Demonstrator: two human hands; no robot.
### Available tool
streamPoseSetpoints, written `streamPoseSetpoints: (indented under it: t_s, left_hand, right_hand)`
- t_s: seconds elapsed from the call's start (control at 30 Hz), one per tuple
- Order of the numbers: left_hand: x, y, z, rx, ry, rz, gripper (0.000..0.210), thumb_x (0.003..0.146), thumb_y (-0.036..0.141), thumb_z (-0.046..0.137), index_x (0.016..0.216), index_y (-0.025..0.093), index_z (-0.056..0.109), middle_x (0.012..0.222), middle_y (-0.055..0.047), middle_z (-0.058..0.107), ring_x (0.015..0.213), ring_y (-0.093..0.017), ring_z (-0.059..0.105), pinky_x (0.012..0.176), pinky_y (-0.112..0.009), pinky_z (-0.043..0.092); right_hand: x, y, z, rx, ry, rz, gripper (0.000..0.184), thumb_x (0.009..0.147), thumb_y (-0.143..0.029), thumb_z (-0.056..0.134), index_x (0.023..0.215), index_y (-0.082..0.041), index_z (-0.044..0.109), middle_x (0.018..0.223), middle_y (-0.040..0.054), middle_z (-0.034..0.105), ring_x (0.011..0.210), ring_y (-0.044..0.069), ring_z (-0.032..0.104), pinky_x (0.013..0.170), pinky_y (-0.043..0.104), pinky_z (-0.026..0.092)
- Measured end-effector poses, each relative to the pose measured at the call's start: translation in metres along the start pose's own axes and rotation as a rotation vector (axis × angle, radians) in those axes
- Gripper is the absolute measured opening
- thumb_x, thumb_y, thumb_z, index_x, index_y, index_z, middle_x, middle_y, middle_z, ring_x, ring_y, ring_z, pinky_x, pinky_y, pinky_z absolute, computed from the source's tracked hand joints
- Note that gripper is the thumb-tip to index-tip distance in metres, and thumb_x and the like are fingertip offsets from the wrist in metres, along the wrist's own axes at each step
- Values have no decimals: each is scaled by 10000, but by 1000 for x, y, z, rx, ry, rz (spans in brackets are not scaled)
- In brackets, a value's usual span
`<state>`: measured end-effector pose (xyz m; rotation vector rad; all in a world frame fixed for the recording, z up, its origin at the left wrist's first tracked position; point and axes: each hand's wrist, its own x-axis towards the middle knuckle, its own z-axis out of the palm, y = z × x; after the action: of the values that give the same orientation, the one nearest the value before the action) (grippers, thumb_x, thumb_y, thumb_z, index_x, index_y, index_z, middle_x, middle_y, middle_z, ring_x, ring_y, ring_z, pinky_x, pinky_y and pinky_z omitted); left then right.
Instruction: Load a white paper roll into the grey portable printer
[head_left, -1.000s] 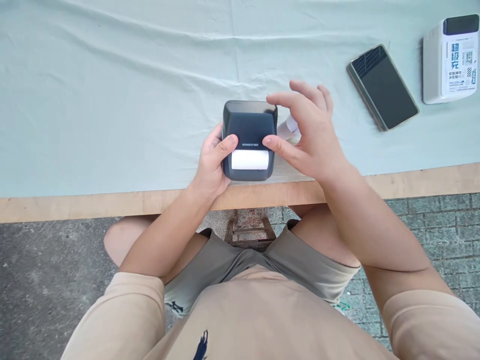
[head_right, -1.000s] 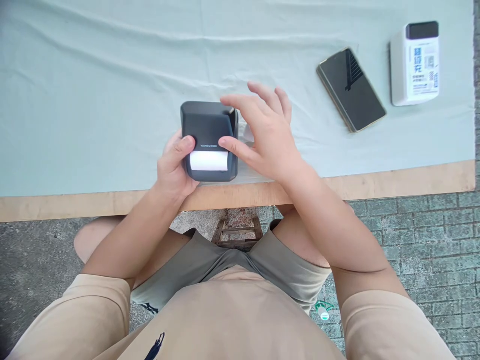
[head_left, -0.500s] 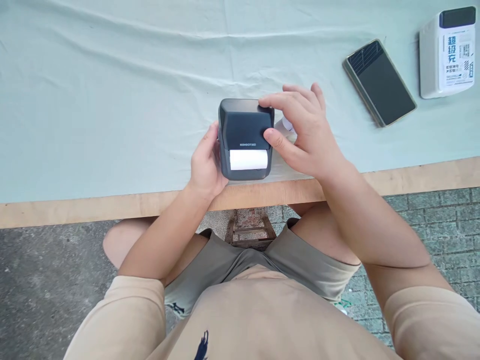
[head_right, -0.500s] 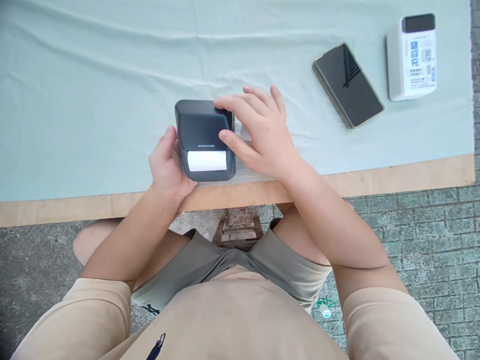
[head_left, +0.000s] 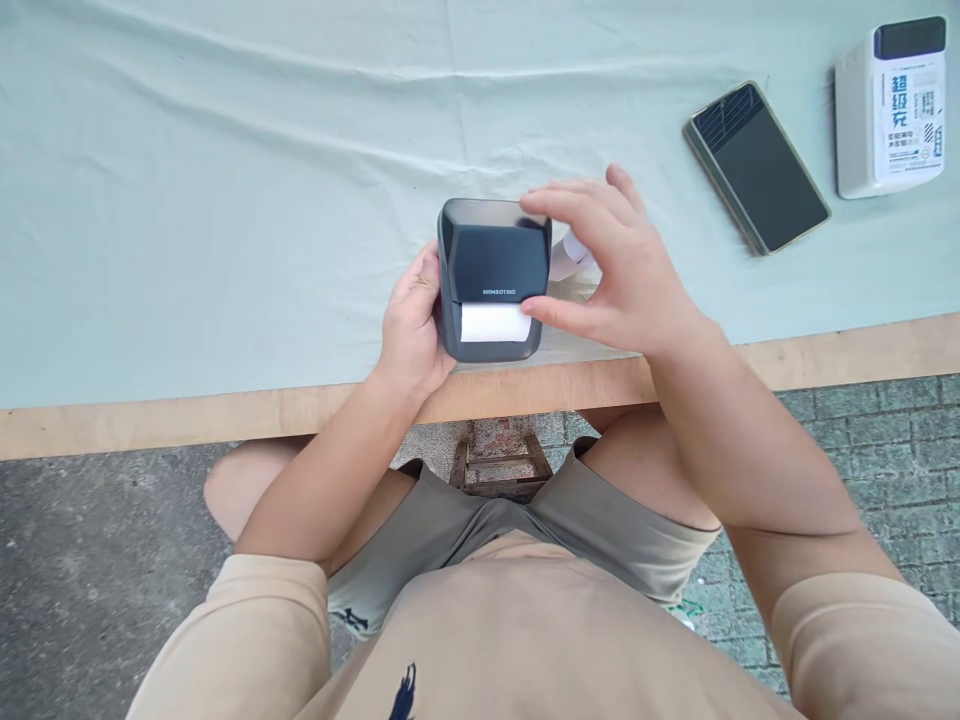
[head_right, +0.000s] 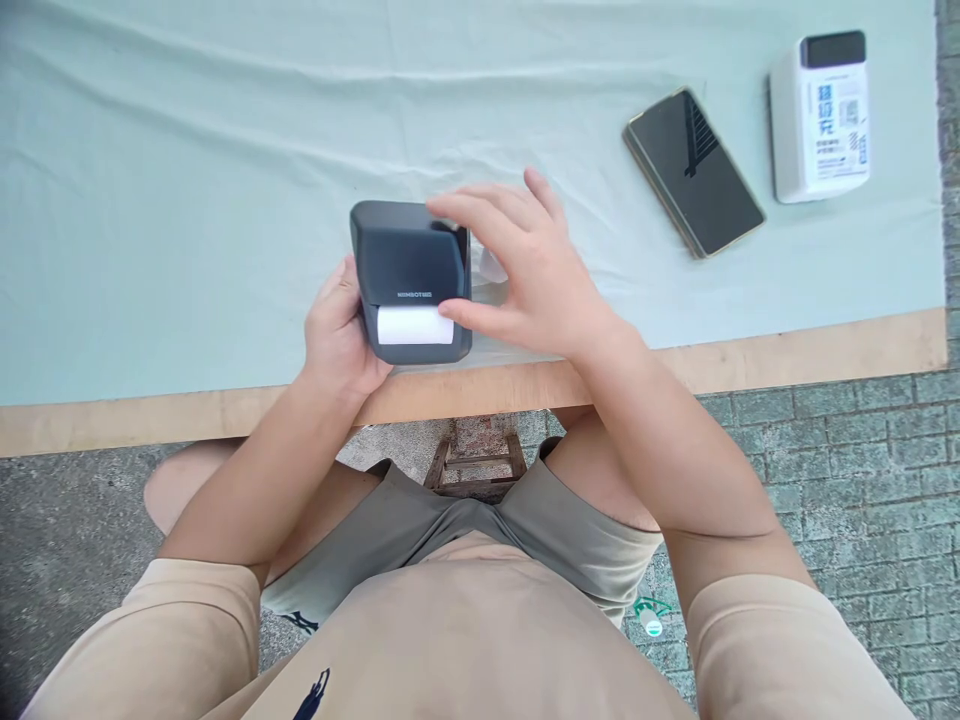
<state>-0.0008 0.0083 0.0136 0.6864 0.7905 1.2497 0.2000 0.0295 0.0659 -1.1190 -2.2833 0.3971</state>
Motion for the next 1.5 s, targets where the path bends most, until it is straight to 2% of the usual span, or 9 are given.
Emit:
streamPoseSetpoints:
  t_s: [0.1, 0.27, 0.53, 0.77, 0.97, 1.07, 1.17, 1.3, 1.5]
  left_hand:
    - [0, -1, 0, 17, 1, 22, 241, 941, 447, 552, 1010, 265, 694, 1018, -14, 745, 1201, -263, 659, 970, -410, 599]
    - [-1, -1, 3, 76, 21, 22, 296, 924, 512, 566, 1014, 263, 699, 987, -30, 731, 1199, -255, 655, 953, -373, 596]
    - [-2, 1, 6, 90, 31, 16, 343, 948, 539, 507, 1074, 265, 671, 1178, -42, 715, 1391, -266, 510, 1072, -394, 538]
    - [-2, 1, 7, 27, 31, -12, 293, 932, 496, 567, 1034, 251, 693, 1049, -21, 742, 1319, -254, 583, 1071, -373, 545]
    - [-1, 0, 5, 12, -38, -27, 275, 947, 459, 560, 1063, 244, 686, 1113, -32, 747, 1362, -246, 548, 1116, -345, 507]
    - [-2, 1, 5, 3, -5, -2, 288, 946, 479, 557, 1043, 239, 685, 1062, -26, 752, 1324, -248, 583, 1109, -348, 512]
    - [-2, 4, 7, -10, 18, -14, 291, 980, 446, 505, 1025, 228, 692, 1047, -15, 755, 1297, -228, 606, 1087, -334, 528]
    - [-2, 10, 10, -52, 36, -63, 300, 1012, 376, 448, 1012, 211, 698, 1005, -7, 762, 1249, -213, 642, 1047, -335, 565]
    - [-1, 12, 13, -71, 48, -72, 310, 1021, 354, 433, 986, 196, 697, 968, -2, 767, 1192, -189, 676, 1053, -321, 559]
  right_hand:
    - [6, -2, -2, 43, 207, 31, 428, 833, -652, 604, 1015, -266, 569, 970, 62, 679, 923, 248, 655, 859, 448, 530]
    - [19, -15, 3, 243, 563, 214, 374, 937, -460, 549, 692, -250, 360, 630, -31, 409, 521, 122, 494, 503, 311, 412]
    - [17, -24, 11, 37, 299, 205, 70, 867, -293, 575, 837, -240, 540, 1049, 55, 669, 1092, 229, 641, 748, 334, 547]
    - [20, -26, 9, -361, -105, 238, 84, 818, -279, 582, 870, -292, 647, 856, -10, 720, 716, 201, 621, 502, 335, 338]
    - [25, -30, 4, -387, -218, 292, 280, 725, -256, 630, 999, -298, 668, 740, 16, 687, 634, 224, 592, 488, 315, 306]
    - [23, -38, -11, -147, -157, 337, 361, 683, -204, 654, 1034, -283, 684, 854, 12, 723, 651, 193, 593, 511, 314, 335]
    - [16, -34, -31, 399, -7, 426, 282, 682, -183, 677, 955, -253, 686, 941, 11, 718, 615, 127, 569, 455, 282, 320]
    - [9, -8, -46, 961, 212, 676, 244, 613, -233, 695, 851, -273, 661, 616, -38, 536, 433, 93, 396, 351, 279, 150]
    - [4, 21, -35, 819, 467, 773, 267, 661, -306, 764, 857, -293, 582, 839, -28, 589, 587, 120, 588, 396, 255, 335]
